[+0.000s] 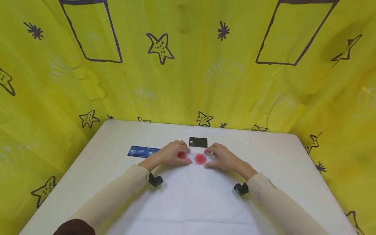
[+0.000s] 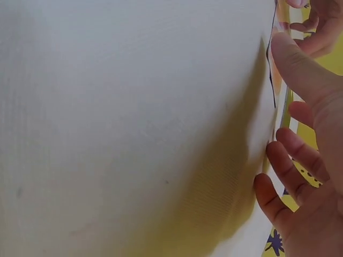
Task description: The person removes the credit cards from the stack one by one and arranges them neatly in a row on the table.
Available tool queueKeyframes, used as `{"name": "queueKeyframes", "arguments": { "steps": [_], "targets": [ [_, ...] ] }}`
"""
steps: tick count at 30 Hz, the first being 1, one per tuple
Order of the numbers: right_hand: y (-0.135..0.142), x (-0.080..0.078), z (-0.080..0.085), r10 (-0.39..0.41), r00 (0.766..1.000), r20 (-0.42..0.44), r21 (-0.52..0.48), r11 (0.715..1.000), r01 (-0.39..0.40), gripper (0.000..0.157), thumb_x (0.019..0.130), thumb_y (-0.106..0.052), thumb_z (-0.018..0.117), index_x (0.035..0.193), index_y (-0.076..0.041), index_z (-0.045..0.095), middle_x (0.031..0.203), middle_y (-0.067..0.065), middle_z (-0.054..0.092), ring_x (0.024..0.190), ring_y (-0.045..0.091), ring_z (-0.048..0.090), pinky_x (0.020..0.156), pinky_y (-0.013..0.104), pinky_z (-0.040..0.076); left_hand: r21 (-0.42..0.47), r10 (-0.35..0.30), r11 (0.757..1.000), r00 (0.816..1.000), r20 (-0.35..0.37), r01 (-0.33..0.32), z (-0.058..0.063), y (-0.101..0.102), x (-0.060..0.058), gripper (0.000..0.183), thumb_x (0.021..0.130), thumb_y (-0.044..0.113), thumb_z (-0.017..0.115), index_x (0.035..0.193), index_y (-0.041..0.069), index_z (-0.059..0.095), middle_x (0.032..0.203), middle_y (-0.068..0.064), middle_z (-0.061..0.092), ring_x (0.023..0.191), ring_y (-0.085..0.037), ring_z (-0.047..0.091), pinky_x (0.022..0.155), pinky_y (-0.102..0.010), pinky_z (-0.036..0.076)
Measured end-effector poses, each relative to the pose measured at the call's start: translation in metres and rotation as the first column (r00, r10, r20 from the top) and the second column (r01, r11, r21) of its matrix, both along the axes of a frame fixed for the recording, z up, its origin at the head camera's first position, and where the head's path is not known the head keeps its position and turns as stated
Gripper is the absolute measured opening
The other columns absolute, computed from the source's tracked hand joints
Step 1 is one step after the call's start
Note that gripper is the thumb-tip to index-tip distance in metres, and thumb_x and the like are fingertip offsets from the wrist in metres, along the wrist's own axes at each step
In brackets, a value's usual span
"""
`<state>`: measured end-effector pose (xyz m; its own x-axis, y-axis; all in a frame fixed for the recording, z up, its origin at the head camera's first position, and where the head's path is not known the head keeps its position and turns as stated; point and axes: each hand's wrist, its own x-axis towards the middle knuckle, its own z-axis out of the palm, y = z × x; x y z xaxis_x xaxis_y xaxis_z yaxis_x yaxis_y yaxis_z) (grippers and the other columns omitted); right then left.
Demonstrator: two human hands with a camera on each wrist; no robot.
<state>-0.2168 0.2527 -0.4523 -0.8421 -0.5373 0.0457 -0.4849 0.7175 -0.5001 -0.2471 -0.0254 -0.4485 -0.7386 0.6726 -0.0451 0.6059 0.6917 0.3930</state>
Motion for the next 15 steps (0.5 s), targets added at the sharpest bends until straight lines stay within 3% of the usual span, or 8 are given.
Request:
{"name": "queueKeyframes", "arguments": {
  "steps": [6,15],
  "targets": [
    [0.005,-0.003,0.005,0.021,1.000,-0.012,0.008,1.000,-0.021,0.064,0.079,-0.036,0.090,0.132,-0.008,0.067,0.113,0.006,0.064,0.099,0.021,0.059,0.084,0.039,0.053,0.020,0.002,1.000,1.000,0.022,-0.003,0.001,0.001,-0.004,0.063,0.088,0.053,0.077,0.135,0.013,0.068,0.128,-0.003,0.066,0.115,-0.018,0.056,0.096,-0.032,0.049],
    [0.010,-0.004,0.013,0.024,0.999,-0.022,0.003,1.000,-0.024,0.074,0.081,-0.036,0.088,0.143,-0.008,0.057,0.118,0.012,0.064,0.101,0.028,0.060,0.086,0.045,0.053,0.062,0.016,0.998,0.999,0.030,-0.018,0.003,0.003,-0.010,0.067,0.091,0.051,0.074,0.143,0.011,0.061,0.124,-0.004,0.068,0.109,-0.018,0.059,0.096,-0.034,0.051]
  ]
}}
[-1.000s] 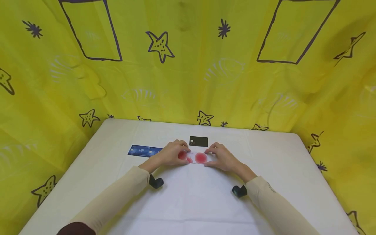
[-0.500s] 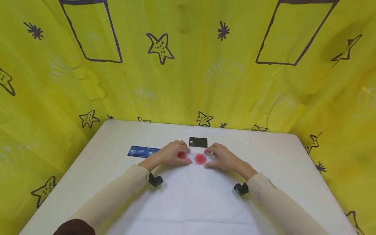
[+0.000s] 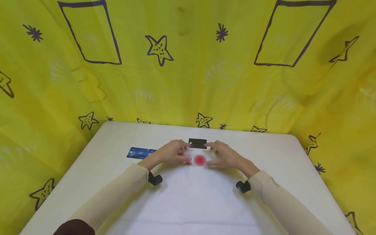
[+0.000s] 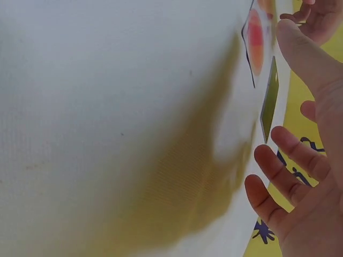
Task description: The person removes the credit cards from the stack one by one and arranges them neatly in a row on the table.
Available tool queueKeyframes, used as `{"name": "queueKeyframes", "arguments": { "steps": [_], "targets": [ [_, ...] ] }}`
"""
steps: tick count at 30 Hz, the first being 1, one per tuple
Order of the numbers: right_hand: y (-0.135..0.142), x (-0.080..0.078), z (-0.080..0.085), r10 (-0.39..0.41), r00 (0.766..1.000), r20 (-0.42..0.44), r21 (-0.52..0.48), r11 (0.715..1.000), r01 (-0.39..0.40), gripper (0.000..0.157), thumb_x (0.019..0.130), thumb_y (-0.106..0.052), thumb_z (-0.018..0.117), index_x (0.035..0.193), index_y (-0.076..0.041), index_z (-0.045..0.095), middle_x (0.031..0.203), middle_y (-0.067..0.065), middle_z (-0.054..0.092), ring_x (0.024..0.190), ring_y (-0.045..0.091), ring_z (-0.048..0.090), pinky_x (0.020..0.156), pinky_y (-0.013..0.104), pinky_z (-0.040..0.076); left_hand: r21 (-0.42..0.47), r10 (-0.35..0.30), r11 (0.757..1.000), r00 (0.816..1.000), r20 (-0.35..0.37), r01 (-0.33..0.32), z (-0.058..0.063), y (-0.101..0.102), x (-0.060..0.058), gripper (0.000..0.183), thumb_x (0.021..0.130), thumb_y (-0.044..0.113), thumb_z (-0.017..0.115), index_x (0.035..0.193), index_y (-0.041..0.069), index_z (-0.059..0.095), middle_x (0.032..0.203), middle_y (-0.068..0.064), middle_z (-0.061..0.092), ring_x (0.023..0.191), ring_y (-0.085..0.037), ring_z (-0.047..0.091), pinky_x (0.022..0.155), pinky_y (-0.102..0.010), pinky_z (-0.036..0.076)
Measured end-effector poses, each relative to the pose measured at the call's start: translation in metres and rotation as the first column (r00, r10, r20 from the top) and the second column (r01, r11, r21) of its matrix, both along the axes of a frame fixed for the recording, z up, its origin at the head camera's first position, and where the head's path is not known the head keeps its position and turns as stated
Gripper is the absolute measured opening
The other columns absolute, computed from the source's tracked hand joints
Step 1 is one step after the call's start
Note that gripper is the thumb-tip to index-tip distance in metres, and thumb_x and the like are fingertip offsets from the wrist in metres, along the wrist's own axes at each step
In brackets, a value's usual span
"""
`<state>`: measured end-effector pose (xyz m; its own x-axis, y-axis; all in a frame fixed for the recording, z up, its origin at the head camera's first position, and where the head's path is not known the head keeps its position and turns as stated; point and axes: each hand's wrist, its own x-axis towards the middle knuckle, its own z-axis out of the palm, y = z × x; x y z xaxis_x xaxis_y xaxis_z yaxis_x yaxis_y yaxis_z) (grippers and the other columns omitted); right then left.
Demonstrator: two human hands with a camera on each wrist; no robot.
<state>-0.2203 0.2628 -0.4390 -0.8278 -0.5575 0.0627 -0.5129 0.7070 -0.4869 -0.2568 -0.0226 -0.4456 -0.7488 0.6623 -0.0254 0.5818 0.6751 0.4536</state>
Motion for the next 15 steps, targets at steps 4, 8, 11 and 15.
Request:
{"name": "queueKeyframes", "arguments": {
  "steps": [4,8,11,15],
  "targets": [
    [0.0037,-0.0020,0.0041,-0.010,1.000,-0.017,-0.009,1.000,0.009,0.076,0.082,-0.038,0.088,0.144,-0.007,0.056,0.119,0.015,0.063,0.101,0.030,0.062,0.085,0.046,0.053,0.001,0.001,1.000,0.999,-0.032,-0.001,0.0015,-0.0007,-0.0044,0.069,0.092,0.051,0.073,0.146,0.011,0.058,0.124,-0.005,0.068,0.109,-0.019,0.061,0.097,-0.035,0.051],
    [0.0067,-0.0047,0.0068,-0.027,0.999,-0.028,-0.022,0.999,0.027,0.077,0.081,-0.039,0.088,0.144,-0.007,0.056,0.119,0.016,0.064,0.100,0.031,0.062,0.084,0.046,0.054,0.016,0.027,1.000,0.999,-0.025,-0.027,0.0031,-0.0013,-0.0064,0.070,0.091,0.053,0.073,0.147,0.013,0.057,0.125,-0.005,0.068,0.114,-0.021,0.061,0.100,-0.038,0.050],
    [0.0079,-0.0062,0.0081,-0.033,0.999,-0.040,-0.030,0.999,0.032,0.076,0.081,-0.038,0.088,0.143,-0.007,0.056,0.120,0.016,0.064,0.100,0.031,0.061,0.084,0.046,0.054,0.029,0.047,0.998,0.999,-0.011,-0.047,0.0041,-0.0019,-0.0069,0.070,0.091,0.054,0.073,0.147,0.015,0.058,0.126,-0.005,0.067,0.117,-0.022,0.061,0.102,-0.039,0.049],
    [0.0083,-0.0073,0.0092,-0.030,0.999,-0.046,-0.043,0.999,0.028,0.075,0.082,-0.036,0.088,0.143,-0.006,0.057,0.120,0.016,0.064,0.101,0.032,0.061,0.085,0.048,0.053,0.034,0.057,0.998,0.998,-0.002,-0.057,0.0043,-0.0029,-0.0072,0.070,0.091,0.054,0.073,0.146,0.016,0.058,0.127,-0.005,0.067,0.118,-0.022,0.060,0.102,-0.041,0.049]
  ]
}}
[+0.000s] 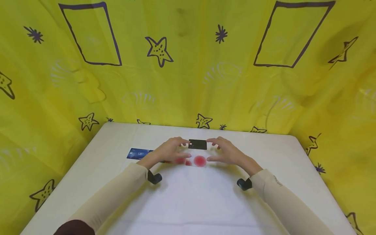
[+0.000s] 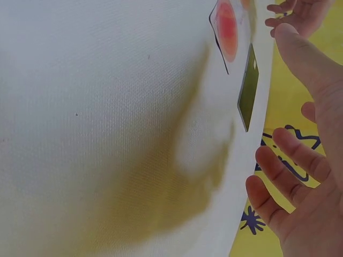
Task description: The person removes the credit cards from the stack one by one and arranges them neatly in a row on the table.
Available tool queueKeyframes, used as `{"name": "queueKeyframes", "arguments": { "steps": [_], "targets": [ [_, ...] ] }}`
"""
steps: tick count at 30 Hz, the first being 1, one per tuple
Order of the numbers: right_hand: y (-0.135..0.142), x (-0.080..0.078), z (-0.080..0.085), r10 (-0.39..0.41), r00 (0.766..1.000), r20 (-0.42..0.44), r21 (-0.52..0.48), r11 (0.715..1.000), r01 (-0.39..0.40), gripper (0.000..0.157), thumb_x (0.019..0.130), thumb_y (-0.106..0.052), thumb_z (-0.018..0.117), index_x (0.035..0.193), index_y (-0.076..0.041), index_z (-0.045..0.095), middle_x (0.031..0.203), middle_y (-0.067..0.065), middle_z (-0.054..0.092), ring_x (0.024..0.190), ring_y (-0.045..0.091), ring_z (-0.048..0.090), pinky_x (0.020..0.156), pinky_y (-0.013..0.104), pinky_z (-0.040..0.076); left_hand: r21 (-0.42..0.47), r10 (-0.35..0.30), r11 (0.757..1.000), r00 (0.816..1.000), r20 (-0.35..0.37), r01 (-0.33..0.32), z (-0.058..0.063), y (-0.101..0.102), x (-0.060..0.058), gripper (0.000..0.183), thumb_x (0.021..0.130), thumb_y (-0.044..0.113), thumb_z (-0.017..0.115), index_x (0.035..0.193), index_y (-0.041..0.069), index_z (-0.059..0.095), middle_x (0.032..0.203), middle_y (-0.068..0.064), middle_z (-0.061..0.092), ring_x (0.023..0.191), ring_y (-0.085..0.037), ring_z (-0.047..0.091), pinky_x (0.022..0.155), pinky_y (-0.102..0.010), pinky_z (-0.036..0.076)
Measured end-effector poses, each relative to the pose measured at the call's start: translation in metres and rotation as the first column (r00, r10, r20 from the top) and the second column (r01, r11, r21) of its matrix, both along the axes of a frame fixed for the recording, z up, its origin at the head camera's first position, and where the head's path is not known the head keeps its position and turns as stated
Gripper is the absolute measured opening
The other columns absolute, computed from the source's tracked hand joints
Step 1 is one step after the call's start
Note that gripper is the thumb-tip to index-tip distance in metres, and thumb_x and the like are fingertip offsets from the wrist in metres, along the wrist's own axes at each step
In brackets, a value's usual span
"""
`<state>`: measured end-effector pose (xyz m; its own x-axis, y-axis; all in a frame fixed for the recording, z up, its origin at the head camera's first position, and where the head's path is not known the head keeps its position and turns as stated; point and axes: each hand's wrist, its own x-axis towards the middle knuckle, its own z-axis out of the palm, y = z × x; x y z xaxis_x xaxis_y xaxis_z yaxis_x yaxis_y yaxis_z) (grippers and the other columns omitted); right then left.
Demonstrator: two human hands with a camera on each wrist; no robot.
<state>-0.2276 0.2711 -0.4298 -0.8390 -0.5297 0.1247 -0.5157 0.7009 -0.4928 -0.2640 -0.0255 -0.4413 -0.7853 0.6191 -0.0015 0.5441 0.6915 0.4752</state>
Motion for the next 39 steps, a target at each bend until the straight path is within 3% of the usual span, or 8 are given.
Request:
{"name": "queueKeyframes", "arguments": {
  "steps": [25,39],
  "targets": [
    [-0.001,-0.017,0.004,-0.053,0.998,0.025,0.001,0.999,0.053,0.074,0.083,-0.035,0.087,0.144,-0.006,0.056,0.126,0.021,0.060,0.104,0.036,0.061,0.085,0.050,0.054,-0.017,0.044,0.999,0.999,-0.016,-0.044,0.000,0.004,-0.008,0.066,0.092,0.050,0.074,0.146,0.016,0.058,0.129,-0.006,0.066,0.121,-0.024,0.058,0.105,-0.044,0.048],
    [-0.013,-0.034,0.001,-0.079,0.993,0.087,0.032,0.997,0.077,0.073,0.083,-0.034,0.087,0.143,-0.005,0.057,0.130,0.023,0.058,0.108,0.039,0.061,0.090,0.052,0.054,-0.023,0.064,0.998,0.998,-0.009,-0.064,-0.005,0.007,-0.020,0.066,0.091,0.046,0.075,0.146,0.013,0.058,0.131,-0.008,0.062,0.120,-0.024,0.059,0.104,-0.043,0.048]
  ]
}}
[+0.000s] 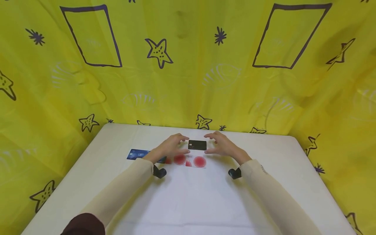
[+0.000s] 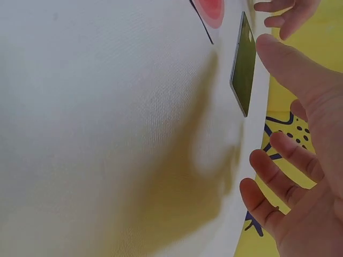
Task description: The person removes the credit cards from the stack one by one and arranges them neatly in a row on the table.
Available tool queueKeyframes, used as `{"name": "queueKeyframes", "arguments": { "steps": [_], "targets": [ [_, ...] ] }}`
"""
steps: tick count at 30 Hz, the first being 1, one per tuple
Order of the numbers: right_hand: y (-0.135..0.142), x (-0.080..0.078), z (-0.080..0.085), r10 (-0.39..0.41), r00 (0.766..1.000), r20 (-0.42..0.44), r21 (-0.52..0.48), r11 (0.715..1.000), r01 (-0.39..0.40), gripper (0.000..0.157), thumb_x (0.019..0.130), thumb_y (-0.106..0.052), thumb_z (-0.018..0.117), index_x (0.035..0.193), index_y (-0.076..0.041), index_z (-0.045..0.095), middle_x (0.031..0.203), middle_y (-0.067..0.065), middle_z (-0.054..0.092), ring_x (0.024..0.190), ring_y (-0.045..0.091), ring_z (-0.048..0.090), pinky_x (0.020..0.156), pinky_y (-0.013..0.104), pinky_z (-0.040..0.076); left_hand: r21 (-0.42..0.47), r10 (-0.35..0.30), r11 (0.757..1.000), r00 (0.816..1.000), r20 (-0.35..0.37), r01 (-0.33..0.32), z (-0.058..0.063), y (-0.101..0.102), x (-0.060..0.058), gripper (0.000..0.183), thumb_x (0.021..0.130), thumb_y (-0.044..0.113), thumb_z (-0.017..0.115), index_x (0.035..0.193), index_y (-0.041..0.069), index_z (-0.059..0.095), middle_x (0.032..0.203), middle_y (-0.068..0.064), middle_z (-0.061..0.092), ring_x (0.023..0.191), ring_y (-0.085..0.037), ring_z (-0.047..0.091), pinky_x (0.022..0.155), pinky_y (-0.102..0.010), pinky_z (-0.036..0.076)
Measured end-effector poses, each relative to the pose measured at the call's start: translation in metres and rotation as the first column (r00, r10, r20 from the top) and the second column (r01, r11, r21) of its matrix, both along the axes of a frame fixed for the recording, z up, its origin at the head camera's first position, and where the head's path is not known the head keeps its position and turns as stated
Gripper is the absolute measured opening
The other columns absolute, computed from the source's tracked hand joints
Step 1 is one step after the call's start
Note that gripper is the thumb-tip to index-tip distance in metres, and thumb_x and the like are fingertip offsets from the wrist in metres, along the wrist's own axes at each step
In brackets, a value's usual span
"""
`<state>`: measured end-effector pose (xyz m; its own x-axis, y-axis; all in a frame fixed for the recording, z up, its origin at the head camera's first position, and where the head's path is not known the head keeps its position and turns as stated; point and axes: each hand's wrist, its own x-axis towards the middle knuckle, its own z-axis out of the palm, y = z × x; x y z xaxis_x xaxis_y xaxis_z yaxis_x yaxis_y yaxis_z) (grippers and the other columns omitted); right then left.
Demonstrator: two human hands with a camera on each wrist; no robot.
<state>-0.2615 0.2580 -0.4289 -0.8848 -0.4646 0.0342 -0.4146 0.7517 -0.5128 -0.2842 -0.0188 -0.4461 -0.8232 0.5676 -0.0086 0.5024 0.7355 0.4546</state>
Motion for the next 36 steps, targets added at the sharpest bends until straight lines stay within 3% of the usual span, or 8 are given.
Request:
{"name": "queueKeyframes", "arguments": {
  "steps": [11,23,36],
  "targets": [
    [-0.005,-0.012,-0.007,-0.005,1.000,0.019,0.007,1.000,0.005,0.072,0.084,-0.035,0.086,0.143,-0.007,0.058,0.131,0.022,0.058,0.108,0.038,0.061,0.093,0.053,0.053,-0.048,-0.001,0.999,1.000,-0.010,0.001,0.000,0.006,-0.008,0.069,0.092,0.044,0.075,0.150,0.014,0.053,0.132,-0.010,0.060,0.121,-0.025,0.056,0.106,-0.044,0.047],
    [-0.006,-0.019,-0.013,0.002,1.000,0.030,0.002,1.000,-0.002,0.066,0.083,-0.030,0.087,0.139,-0.005,0.061,0.123,0.020,0.061,0.102,0.034,0.060,0.091,0.050,0.051,-0.143,0.010,0.990,0.998,-0.054,-0.017,-0.003,0.013,-0.013,0.064,0.090,0.047,0.074,0.144,0.016,0.060,0.131,-0.010,0.058,0.118,-0.027,0.051,0.101,-0.044,0.046],
    [-0.005,-0.028,-0.015,-0.033,0.993,0.111,0.057,0.998,0.027,0.055,0.085,-0.027,0.085,0.132,-0.007,0.067,0.124,0.016,0.060,0.103,0.030,0.056,0.090,0.046,0.050,-0.126,0.041,0.991,0.999,-0.007,-0.041,-0.001,0.015,-0.013,0.059,0.091,0.044,0.075,0.142,0.017,0.063,0.125,-0.006,0.057,0.114,-0.022,0.048,0.098,-0.039,0.047]
  ]
}}
